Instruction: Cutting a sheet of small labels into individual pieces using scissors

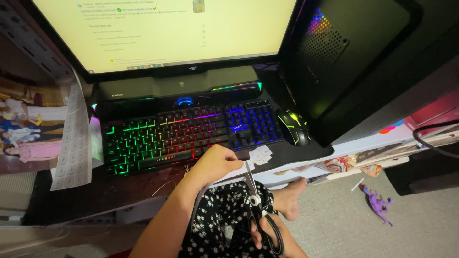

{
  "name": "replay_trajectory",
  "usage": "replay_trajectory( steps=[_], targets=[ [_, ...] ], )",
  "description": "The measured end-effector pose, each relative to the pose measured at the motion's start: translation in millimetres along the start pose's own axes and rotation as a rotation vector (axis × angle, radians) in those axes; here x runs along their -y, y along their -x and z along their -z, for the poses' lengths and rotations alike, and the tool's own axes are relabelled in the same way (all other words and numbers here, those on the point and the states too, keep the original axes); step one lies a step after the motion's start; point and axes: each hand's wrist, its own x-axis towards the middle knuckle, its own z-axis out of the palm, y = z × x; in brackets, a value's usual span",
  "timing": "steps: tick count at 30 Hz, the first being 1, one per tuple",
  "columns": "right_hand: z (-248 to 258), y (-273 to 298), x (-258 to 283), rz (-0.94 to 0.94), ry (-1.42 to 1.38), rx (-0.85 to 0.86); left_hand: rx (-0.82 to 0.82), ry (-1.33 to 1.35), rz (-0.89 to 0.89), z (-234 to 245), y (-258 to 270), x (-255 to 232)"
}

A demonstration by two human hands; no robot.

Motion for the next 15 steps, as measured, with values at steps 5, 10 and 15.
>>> replay_trajectory(
  steps=[5, 10, 15],
  targets=[
    [-3.6, 0.9, 3.5, 0.038, 0.011, 0.012, -0.004, -0.018, -0.012, -2.0, -5.0, 3.3],
    [-3.2, 0.7, 2.3, 0.016, -0.008, -0.010, -0.003, -0.025, -0.002, -1.4, -4.0, 2.2],
    [0.3, -0.7, 0.4, 0.049, 0.092, 0.015, 0.001, -0.027, -0.001, -0.7, -3.7, 1.9]
  ],
)
